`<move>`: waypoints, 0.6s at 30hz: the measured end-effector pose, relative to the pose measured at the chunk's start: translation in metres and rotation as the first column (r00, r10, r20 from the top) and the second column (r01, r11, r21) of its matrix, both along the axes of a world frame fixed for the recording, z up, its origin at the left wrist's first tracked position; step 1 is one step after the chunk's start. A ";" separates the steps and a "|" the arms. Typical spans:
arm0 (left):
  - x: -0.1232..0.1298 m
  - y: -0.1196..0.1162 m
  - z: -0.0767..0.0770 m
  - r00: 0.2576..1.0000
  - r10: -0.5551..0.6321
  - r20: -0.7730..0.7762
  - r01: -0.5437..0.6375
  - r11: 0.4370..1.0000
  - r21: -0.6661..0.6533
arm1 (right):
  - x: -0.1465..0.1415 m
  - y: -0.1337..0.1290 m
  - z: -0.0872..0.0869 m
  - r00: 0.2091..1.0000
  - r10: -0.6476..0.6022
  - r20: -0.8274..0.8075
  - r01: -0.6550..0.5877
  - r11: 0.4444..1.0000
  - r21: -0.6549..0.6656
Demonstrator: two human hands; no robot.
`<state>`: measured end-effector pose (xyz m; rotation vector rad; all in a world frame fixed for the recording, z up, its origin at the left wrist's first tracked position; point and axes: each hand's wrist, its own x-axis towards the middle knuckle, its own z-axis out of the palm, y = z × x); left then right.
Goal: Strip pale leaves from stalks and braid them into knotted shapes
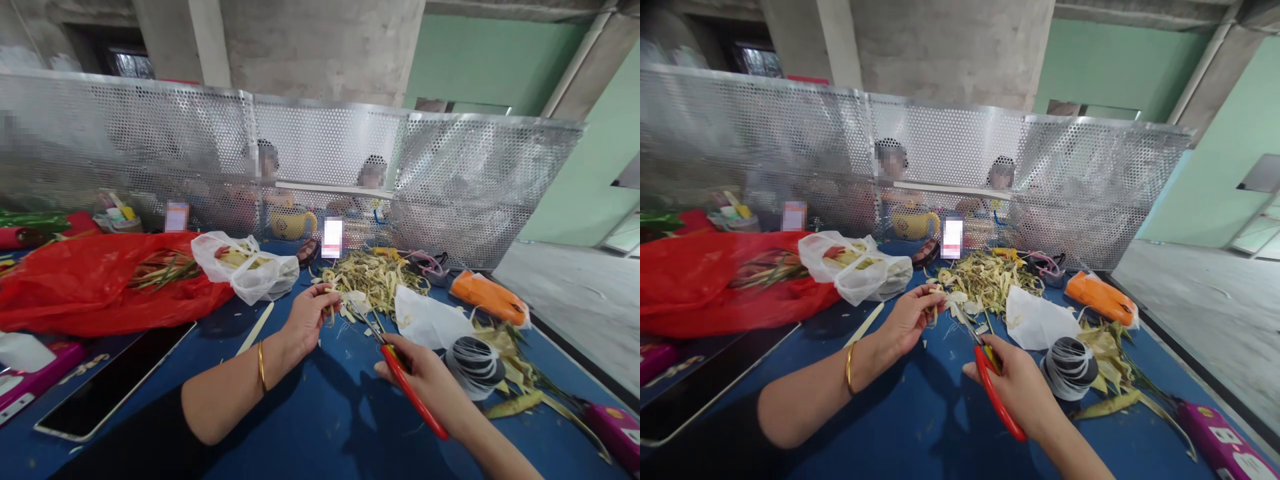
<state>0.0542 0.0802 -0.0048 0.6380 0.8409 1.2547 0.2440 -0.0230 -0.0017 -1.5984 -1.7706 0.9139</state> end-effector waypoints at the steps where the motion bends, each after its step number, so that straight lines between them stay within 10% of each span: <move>1: 0.000 -0.001 0.001 1.000 0.003 -0.006 -0.003 1.000 0.009 | 0.000 0.000 0.000 1.000 -0.005 -0.026 0.005 1.000 -0.004; 18: 0.000 -0.002 0.002 1.000 -0.003 -0.013 0.004 0.994 0.108 | -0.003 -0.001 0.004 0.994 0.005 -0.105 -0.005 1.000 -0.004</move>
